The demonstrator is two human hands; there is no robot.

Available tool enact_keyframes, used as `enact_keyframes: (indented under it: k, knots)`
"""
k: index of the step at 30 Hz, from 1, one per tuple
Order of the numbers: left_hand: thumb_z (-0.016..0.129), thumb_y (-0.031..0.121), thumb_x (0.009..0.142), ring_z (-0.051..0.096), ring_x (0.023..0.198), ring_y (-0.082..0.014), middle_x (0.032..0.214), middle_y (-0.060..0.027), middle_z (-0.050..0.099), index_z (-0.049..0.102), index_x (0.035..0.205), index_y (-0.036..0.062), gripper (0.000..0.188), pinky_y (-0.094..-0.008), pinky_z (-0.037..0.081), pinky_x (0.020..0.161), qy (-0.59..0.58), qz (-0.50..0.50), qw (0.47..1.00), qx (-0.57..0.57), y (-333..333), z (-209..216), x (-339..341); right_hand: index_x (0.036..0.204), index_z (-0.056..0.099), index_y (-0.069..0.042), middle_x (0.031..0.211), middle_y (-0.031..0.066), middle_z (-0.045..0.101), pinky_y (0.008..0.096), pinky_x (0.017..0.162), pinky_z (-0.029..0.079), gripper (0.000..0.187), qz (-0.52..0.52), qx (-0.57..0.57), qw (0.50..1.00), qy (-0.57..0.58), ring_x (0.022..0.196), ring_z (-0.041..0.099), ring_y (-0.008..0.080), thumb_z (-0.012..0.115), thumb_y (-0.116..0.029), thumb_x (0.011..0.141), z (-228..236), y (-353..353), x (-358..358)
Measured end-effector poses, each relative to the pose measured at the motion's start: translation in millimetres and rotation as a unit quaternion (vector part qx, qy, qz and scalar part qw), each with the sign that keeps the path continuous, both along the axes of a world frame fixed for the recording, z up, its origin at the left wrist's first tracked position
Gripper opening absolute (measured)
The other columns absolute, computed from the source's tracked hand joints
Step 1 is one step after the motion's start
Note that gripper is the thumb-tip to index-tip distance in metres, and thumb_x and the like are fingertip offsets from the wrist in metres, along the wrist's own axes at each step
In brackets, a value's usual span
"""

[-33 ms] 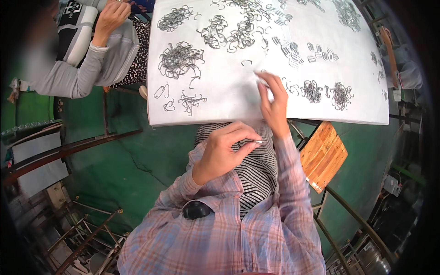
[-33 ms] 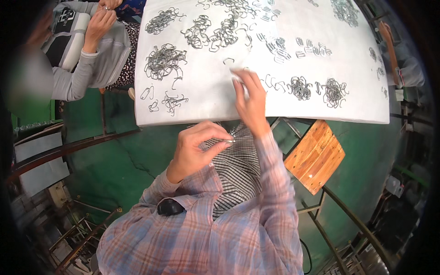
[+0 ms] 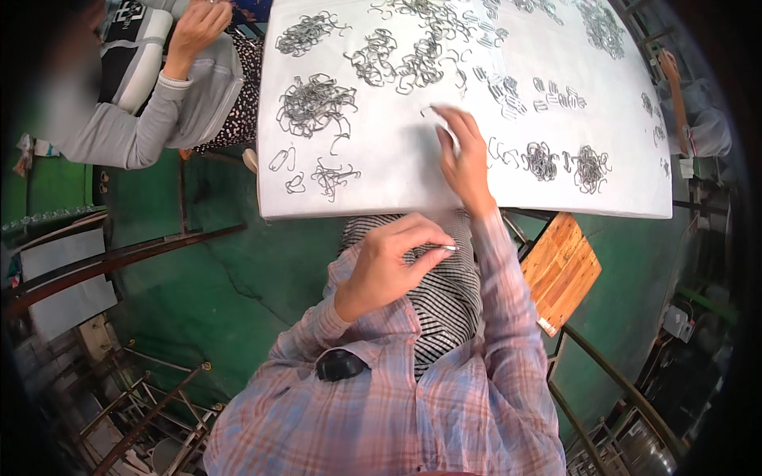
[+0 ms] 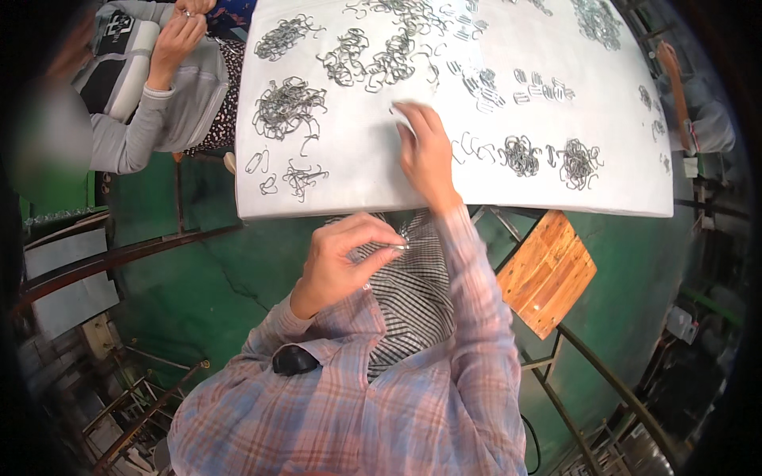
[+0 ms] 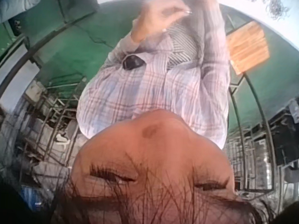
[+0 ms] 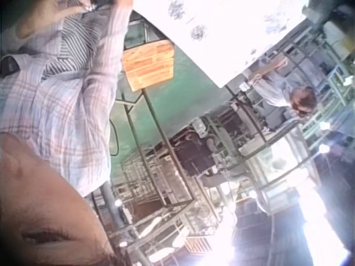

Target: The person sits at a table and links small metal paperclips together by hand, forming chains. They repeatedly pick up individual clips, interlock them, and place the growing chain on the table surface.

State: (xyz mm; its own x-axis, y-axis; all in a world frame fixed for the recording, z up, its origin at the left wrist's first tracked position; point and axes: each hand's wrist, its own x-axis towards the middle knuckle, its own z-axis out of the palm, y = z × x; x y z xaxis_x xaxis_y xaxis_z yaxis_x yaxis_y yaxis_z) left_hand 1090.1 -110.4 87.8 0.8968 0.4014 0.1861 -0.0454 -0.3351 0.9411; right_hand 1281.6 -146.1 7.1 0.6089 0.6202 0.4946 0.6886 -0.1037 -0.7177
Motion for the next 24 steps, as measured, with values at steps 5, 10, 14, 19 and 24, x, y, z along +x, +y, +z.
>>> enact_keyframes:
  k: [5,10,14,19,24]
  knots:
    - [0.075,-0.002,0.077,0.069,0.081,-0.0211,0.089,-0.0099,0.071,0.073,0.092,0.0026,0.016,-0.0292,0.054,0.072,-0.013,0.011,1.000,-0.015,2.5,3.4,-7.5,0.131,0.056,-0.008,0.135,0.0130,0.054,0.0380,0.101,0.045,0.050,-0.019,-0.200,0.957,-0.211,0.125,0.049,0.0344,0.059,0.000,0.081,-52.9,93.8,55.9]
    - [0.076,0.000,0.077,0.069,0.078,-0.0198,0.088,-0.0080,0.070,0.072,0.089,0.0032,0.013,-0.0288,0.054,0.067,-0.026,0.001,0.998,-0.052,5.7,-1.6,-15.2,0.104,0.073,-0.011,0.121,0.0067,0.066,0.0366,0.094,0.049,0.033,0.038,-0.231,0.966,-0.109,0.116,0.058,0.0287,0.058,0.002,0.078,-14.7,53.4,67.4]
    - [0.076,0.000,0.077,0.069,0.076,-0.0189,0.087,-0.0070,0.070,0.072,0.089,0.0041,0.013,-0.0279,0.054,0.065,-0.035,-0.013,0.998,-0.053,7.7,-11.5,-15.4,0.101,0.073,-0.007,0.102,0.0080,0.069,0.0327,0.077,0.052,0.035,-0.042,-0.214,0.972,-0.088,0.087,0.065,0.0250,0.054,0.009,0.077,-1.6,14.9,65.9]
    - [0.075,0.000,0.077,0.069,0.075,-0.0184,0.087,-0.0067,0.070,0.073,0.089,0.0042,0.013,-0.0273,0.054,0.063,-0.034,-0.038,0.998,-0.047,10.7,-13.5,-16.3,0.093,0.073,-0.002,0.086,0.0100,0.066,0.0316,0.069,0.051,0.015,0.021,-0.229,0.973,0.025,0.074,0.065,0.0221,0.069,-0.002,0.078,-10.2,11.0,39.1]
    - [0.075,0.000,0.078,0.069,0.075,-0.0182,0.087,-0.0064,0.070,0.073,0.089,0.0044,0.012,-0.0272,0.054,0.063,-0.034,-0.038,0.998,-0.042,10.4,-15.2,-17.0,0.083,0.071,-0.005,0.087,0.0119,0.066,0.0397,0.071,0.051,0.007,-0.020,-0.245,0.969,-0.030,0.081,0.064,0.0310,0.068,-0.011,0.080,-18.5,26.7,31.2]
